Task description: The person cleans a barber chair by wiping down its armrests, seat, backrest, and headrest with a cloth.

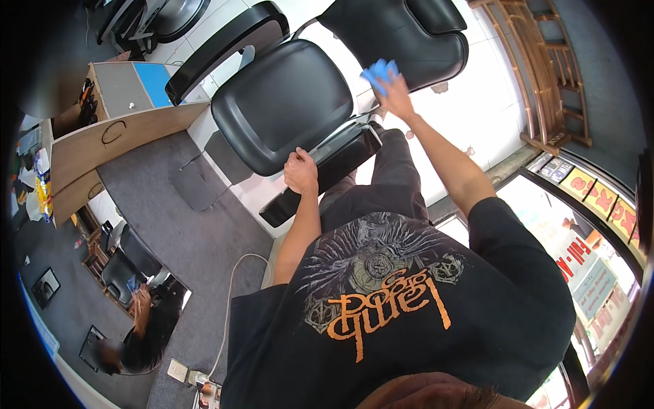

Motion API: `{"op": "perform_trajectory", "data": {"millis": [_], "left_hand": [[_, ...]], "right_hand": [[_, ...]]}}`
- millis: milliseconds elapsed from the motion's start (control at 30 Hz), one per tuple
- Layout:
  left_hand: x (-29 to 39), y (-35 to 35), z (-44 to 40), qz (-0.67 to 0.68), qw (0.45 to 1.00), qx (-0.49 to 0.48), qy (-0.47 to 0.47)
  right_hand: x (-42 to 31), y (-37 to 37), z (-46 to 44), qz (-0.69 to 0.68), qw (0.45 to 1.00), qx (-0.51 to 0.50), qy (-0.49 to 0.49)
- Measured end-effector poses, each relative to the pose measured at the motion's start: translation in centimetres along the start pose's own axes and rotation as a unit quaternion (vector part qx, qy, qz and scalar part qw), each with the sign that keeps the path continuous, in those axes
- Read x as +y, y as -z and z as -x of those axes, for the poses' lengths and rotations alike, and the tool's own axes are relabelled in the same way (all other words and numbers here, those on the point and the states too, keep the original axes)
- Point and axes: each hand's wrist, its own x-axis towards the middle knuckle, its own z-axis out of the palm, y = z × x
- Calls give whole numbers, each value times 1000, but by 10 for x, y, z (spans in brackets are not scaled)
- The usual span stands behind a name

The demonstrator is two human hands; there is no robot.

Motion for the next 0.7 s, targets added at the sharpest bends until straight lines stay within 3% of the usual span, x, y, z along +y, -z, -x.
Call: {"op": "perform_trajectory", "data": {"millis": [33,67,133,233,333,400,433,567,667,700], "left_hand": [[1,1,0,1,1000,-4,1],[1,2,-1,2,1000,-7,3],[-2,-3,-1,1,1000,8,1],[-1,-1,-2,0,1000,28,-15],[-1,-3,-1,-1,1000,13,-11],[-3,-3,0,-8,1000,4,-4],[-3,-3,-1,-13,1000,5,-5],[0,-2,-1,-22,1000,-8,9],[-3,-6,-2,-21,1000,13,-11],[-2,-5,-1,-23,1000,12,-10]], "right_hand": [[-10,-20,16,-156,952,-212,-155],[-21,-33,31,-298,813,-404,-294],[-52,-43,82,-344,850,-224,-330],[-64,-21,85,-302,842,-228,-385],[-78,61,59,-246,840,-354,-328],[-74,62,69,-155,953,-235,-109],[-73,63,72,-106,980,-168,4],[-115,77,49,-209,917,-315,126],[-161,71,17,-79,840,-533,71],[-169,56,12,-54,833,-547,69]]}}
